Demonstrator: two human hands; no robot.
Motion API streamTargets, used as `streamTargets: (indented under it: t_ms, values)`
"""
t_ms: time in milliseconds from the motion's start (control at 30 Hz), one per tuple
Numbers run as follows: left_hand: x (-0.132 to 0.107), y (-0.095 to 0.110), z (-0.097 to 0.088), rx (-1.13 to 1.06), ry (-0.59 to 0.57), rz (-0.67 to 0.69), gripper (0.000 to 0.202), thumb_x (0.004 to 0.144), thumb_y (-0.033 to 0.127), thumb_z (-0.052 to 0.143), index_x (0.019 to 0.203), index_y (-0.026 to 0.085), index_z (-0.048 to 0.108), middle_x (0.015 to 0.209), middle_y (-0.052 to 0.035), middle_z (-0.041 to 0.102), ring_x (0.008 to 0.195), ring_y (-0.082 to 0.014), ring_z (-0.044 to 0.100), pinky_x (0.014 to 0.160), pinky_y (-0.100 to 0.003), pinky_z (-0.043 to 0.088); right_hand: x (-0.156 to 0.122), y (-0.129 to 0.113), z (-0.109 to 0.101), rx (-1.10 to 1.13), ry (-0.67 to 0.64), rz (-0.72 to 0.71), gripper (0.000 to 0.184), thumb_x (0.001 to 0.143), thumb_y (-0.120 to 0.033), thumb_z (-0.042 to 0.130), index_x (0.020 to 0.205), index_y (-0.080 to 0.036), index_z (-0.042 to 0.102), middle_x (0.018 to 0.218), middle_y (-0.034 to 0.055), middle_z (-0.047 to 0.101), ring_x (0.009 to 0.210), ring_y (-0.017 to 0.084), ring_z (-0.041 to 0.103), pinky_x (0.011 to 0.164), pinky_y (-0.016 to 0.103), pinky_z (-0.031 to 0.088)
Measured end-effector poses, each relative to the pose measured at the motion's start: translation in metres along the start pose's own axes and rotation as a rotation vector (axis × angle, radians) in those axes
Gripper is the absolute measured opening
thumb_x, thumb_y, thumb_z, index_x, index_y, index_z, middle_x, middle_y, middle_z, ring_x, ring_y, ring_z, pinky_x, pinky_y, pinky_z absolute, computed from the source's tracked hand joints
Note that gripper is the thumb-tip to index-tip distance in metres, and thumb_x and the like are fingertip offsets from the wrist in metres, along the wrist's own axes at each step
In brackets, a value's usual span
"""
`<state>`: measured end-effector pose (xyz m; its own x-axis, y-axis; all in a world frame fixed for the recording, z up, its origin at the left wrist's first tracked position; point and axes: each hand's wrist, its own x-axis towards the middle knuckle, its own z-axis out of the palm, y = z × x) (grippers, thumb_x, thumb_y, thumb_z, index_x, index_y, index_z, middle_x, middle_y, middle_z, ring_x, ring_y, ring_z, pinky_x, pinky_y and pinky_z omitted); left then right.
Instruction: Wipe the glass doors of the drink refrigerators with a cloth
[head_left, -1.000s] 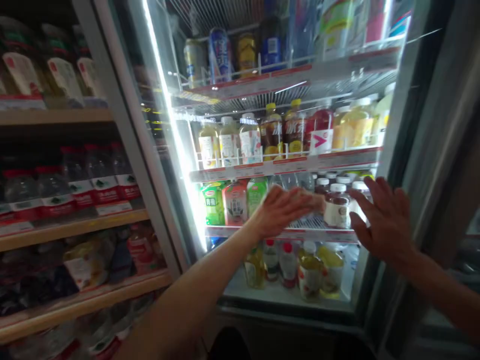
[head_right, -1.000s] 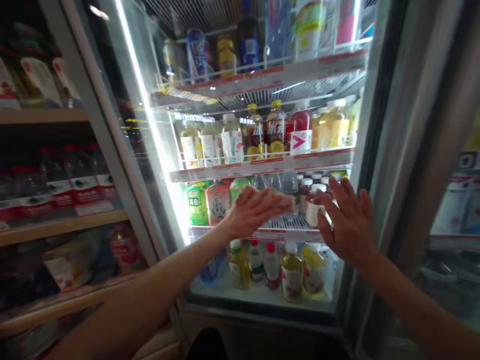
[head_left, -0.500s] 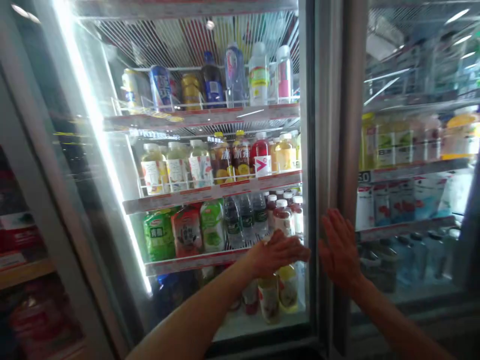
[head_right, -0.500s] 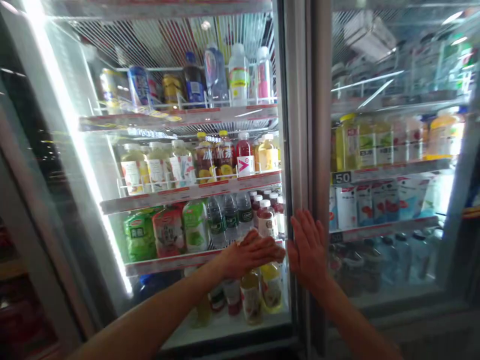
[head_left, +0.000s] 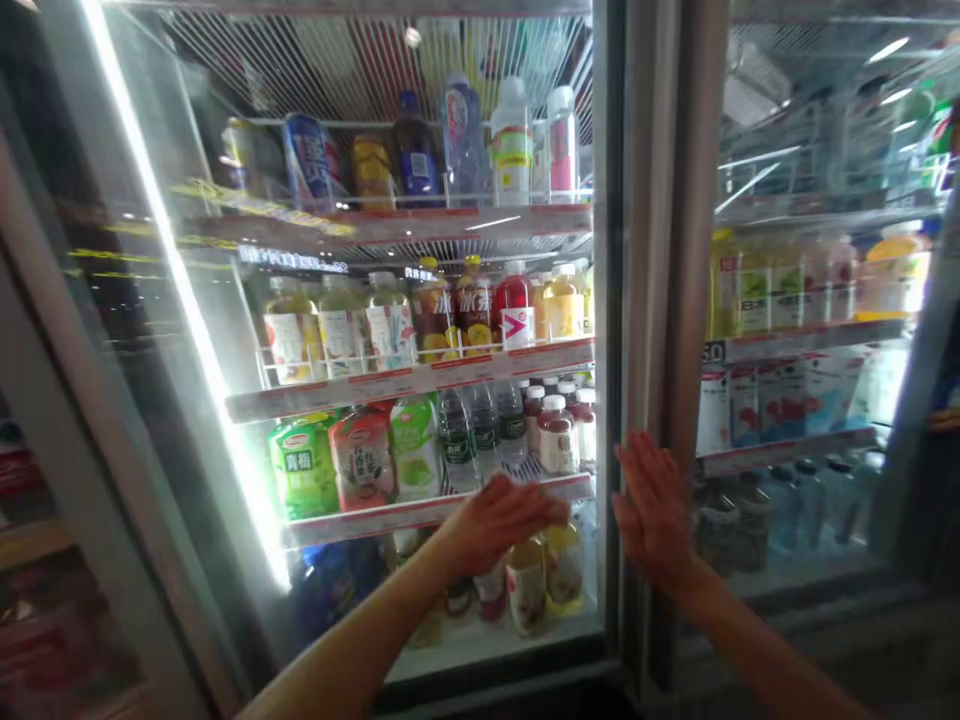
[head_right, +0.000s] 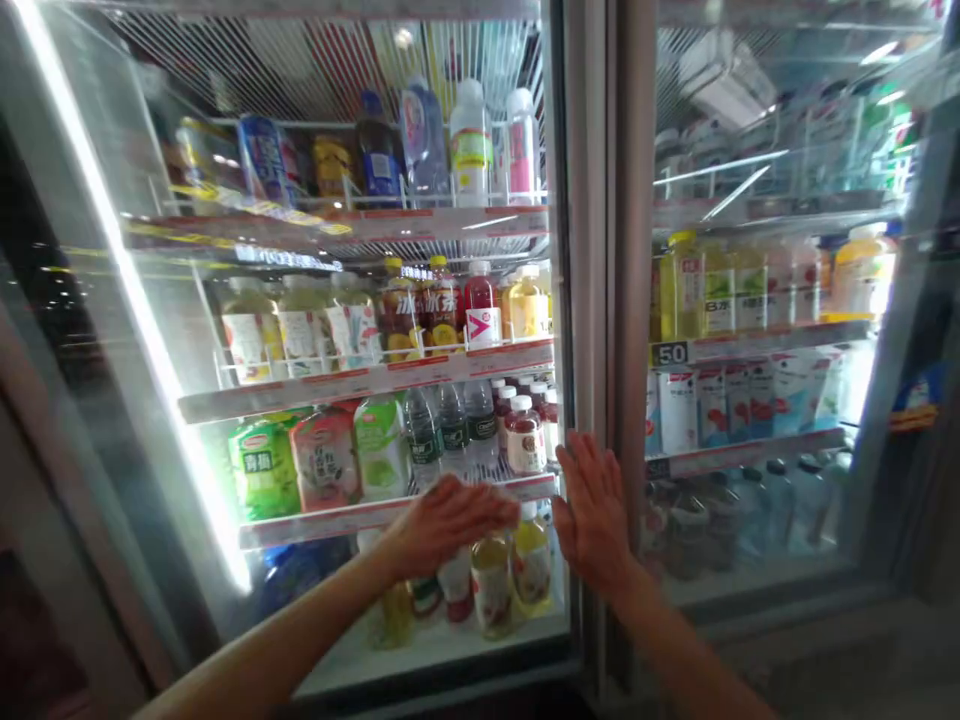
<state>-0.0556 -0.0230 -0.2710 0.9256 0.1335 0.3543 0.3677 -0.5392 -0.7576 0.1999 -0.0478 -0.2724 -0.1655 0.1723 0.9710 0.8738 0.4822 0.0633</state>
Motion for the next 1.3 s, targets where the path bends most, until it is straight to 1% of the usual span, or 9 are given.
streamTargets:
  t_ms: [67, 133, 300, 500, 733, 933, 1100, 1133, 1300]
  values:
    - [0.001, -0.019, -0.011, 0.047, 0.081, -0.230, 0.054, 0.085, 0.022, 0.043, 0.138, 0.026, 0.033, 0.149, 0.0025, 0.029, 0.142, -0.0214, 0.004, 0.114, -0.049, 0.000, 0.000, -0.007, 0.005, 0.013, -0.007, -0.006, 0.064, 0.087, -0.020, 0.039, 0.146, -0.023, 0.015, 0.151, 0.0069, 0.022, 0.138, 0.025, 0.022, 0.110, 0.052, 0.023]
    - [0.000, -0.027, -0.016, 0.065, 0.108, -0.296, 0.053, 0.085, 0.022, 0.043, 0.137, 0.025, 0.036, 0.148, 0.0009, 0.030, 0.142, -0.0240, 0.003, 0.113, -0.052, -0.003, 0.000, -0.018, 0.011, 0.035, -0.015, -0.026, 0.064, 0.087, -0.020, 0.039, 0.146, -0.023, 0.015, 0.151, 0.0074, 0.022, 0.139, 0.026, 0.022, 0.110, 0.052, 0.022]
    - [-0.030, -0.031, -0.022, -0.019, -0.008, 0.199, 0.043, 0.087, 0.029, 0.039, 0.130, 0.026, 0.046, 0.147, 0.0047, 0.031, 0.141, -0.0182, 0.010, 0.115, -0.044, 0.000, 0.000, -0.044, 0.027, 0.056, -0.092, -0.146, 0.064, 0.086, -0.019, 0.040, 0.146, -0.018, 0.017, 0.149, 0.0106, 0.026, 0.139, 0.025, 0.021, 0.111, 0.050, 0.022]
    - [-0.049, -0.076, -0.050, 0.194, 0.188, -0.404, 0.052, 0.084, 0.015, 0.046, 0.134, 0.028, 0.041, 0.143, 0.0003, 0.039, 0.141, -0.0223, 0.006, 0.114, -0.049, 0.003, 0.012, -0.053, 0.039, 0.056, -0.081, -0.178, 0.064, 0.084, -0.018, 0.044, 0.144, -0.017, 0.021, 0.149, 0.0115, 0.028, 0.139, 0.027, 0.021, 0.111, 0.052, 0.021]
    - [-0.097, -0.052, -0.044, 0.023, -0.028, 0.136, 0.039, 0.088, 0.027, 0.042, 0.126, 0.030, 0.050, 0.145, 0.0055, 0.035, 0.140, -0.0183, 0.016, 0.115, -0.045, 0.004, 0.020, -0.072, 0.053, 0.081, -0.103, -0.258, 0.051, 0.083, -0.014, 0.041, 0.135, -0.014, 0.039, 0.140, 0.0124, 0.043, 0.138, 0.025, 0.022, 0.112, 0.051, 0.020]
    - [-0.100, -0.079, -0.061, 0.188, 0.199, -0.423, 0.049, 0.083, 0.014, 0.049, 0.131, 0.024, 0.046, 0.143, -0.0047, 0.039, 0.141, -0.0234, 0.008, 0.114, -0.050, 0.005, 0.028, -0.077, 0.062, 0.096, -0.101, -0.257, 0.054, 0.083, -0.013, 0.042, 0.137, -0.017, 0.037, 0.143, 0.0112, 0.038, 0.139, 0.025, 0.020, 0.112, 0.053, 0.019]
    - [-0.123, -0.060, -0.058, 0.053, -0.009, 0.084, 0.039, 0.087, 0.025, 0.043, 0.125, 0.029, 0.051, 0.147, 0.0038, 0.031, 0.140, -0.0190, 0.016, 0.115, -0.046, 0.006, 0.027, -0.080, 0.064, 0.087, -0.154, -0.306, 0.053, 0.083, -0.015, 0.042, 0.136, -0.016, 0.039, 0.143, 0.0120, 0.039, 0.139, 0.025, 0.020, 0.112, 0.052, 0.017]
    - [-0.130, -0.064, -0.060, 0.056, -0.021, 0.086, 0.038, 0.088, 0.025, 0.042, 0.124, 0.030, 0.051, 0.147, 0.0051, 0.032, 0.140, -0.0183, 0.016, 0.115, -0.045, 0.006, 0.027, -0.079, 0.065, 0.084, -0.155, -0.315, 0.052, 0.083, -0.015, 0.042, 0.135, -0.016, 0.040, 0.142, 0.0122, 0.040, 0.139, 0.025, 0.020, 0.112, 0.052, 0.017]
    - [-0.149, -0.106, -0.081, 0.275, 0.225, -0.559, 0.049, 0.085, 0.015, 0.047, 0.132, 0.027, 0.044, 0.146, -0.0035, 0.034, 0.141, -0.0218, 0.012, 0.113, -0.047, 0.013, 0.029, -0.072, 0.063, 0.094, -0.134, -0.334, 0.051, 0.084, -0.016, 0.042, 0.135, -0.016, 0.040, 0.141, 0.0124, 0.041, 0.139, 0.024, 0.021, 0.113, 0.052, 0.015]
